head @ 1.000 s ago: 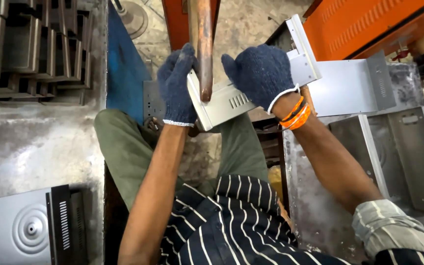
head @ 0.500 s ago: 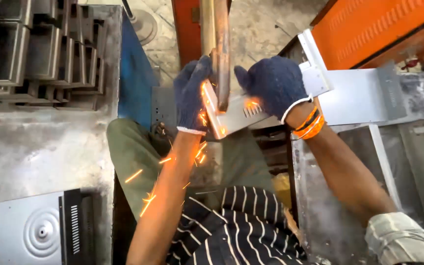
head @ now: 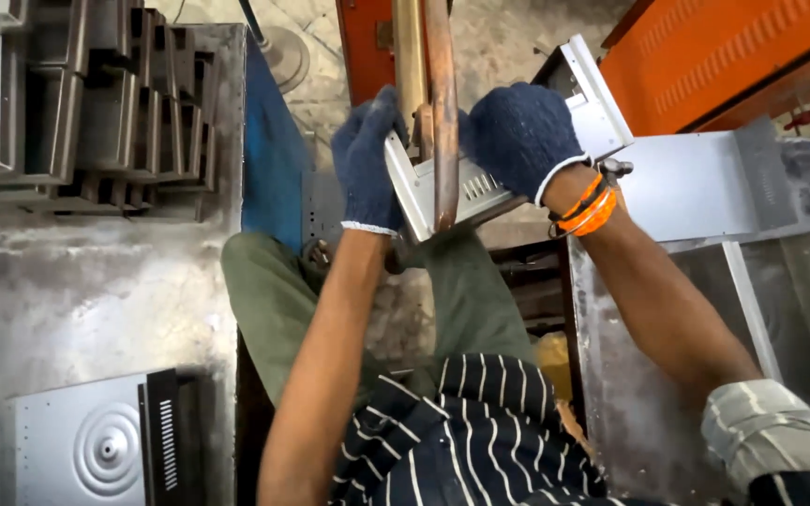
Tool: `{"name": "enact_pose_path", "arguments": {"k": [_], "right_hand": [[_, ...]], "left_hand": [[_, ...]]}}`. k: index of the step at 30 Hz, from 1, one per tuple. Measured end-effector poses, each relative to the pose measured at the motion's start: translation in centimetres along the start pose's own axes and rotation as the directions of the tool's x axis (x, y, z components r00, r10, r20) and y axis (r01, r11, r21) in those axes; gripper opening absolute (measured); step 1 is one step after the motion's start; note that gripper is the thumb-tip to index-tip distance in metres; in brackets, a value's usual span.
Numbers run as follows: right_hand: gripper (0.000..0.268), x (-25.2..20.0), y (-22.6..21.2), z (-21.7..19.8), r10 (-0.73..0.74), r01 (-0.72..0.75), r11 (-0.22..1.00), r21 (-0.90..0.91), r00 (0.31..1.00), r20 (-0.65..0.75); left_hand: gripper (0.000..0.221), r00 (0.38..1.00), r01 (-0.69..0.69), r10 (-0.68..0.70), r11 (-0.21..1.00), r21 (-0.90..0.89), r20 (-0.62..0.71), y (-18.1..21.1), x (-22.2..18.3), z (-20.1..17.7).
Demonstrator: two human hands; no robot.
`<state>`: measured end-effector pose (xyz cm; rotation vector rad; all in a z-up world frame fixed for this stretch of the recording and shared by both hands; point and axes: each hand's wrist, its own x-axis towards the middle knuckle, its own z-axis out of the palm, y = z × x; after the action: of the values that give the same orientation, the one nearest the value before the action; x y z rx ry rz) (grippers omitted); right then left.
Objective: Spot welding and assembling metal chassis components in a factory setting.
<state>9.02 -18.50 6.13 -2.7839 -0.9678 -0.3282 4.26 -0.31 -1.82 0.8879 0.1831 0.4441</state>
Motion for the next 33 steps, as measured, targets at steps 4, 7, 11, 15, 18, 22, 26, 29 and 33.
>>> {"name": "enact_pose_path", "arguments": {"k": [4, 7, 11, 15, 18, 22, 26, 29, 33], "right_hand": [[0.047, -0.3, 0.0, 0.5, -0.013, 0.012, 0.999, -0.032, 0.999, -0.029], [0.047, -0.7, 0.1, -0.2, -0.021, 0.021, 1.0, -0.018, 0.999, -0.034], [0.059, -1.3, -0.6, -1.2, 0.007, -0.003, 0.998, -0.057, 0.998, 0.068], [0.061, -1.5, -0.7, -1.8, 0.018, -0.015, 0.999, -0.046, 0.997, 0.074], [0.057, -3.6, -2.3, -3.0, 0.022, -0.021, 0.999, -0.024, 0.998, 0.06], [0.055, -7.2, -4.4, -5.5, 0.016, -0.018, 0.999, 0.031, 0.999, 0.05], [0.054, -10.6, -4.4, -9.6, 0.067, -0.093, 0.977, 0.191, 0.988, 0.137], [0.047, -13.6, -2.9, -13.7, 0.252, -0.351, 0.804, 0.48, 0.932, 0.26], [0.035, -15.5, -1.6, -16.2, 0.269, -0.288, 0.706, 0.647, 0.954, 0.132]], "left_hand": [[0.018, 0.997, 0.071, -0.071, 0.996, -0.053, -0.005, 0.3, -0.9, 0.0], [0.028, 0.998, 0.036, -0.037, 0.999, -0.021, -0.048, 0.1, -1.6, 0.3], [0.022, 1.0, 0.003, -0.003, 0.999, -0.039, 0.008, 0.8, -3.0, 0.8], [0.022, 0.996, 0.064, -0.066, 0.997, -0.04, -0.052, 1.6, -3.9, 1.4], [0.018, 0.993, 0.096, -0.103, 0.987, -0.126, -0.053, 2.7, -5.2, 1.7], [0.027, 0.999, 0.044, -0.044, 0.999, -0.003, 0.003, 2.2, -8.6, -1.6], [0.037, 0.976, -0.147, 0.121, 0.98, 0.136, 0.179, 2.7, -9.7, -9.4], [0.049, 0.994, 0.083, -0.084, 0.996, 0.014, 0.074, -0.4, -10.3, -21.6], [0.052, 0.984, 0.173, -0.175, 0.984, 0.038, 0.038, -1.5, -11.8, -25.6]]}}
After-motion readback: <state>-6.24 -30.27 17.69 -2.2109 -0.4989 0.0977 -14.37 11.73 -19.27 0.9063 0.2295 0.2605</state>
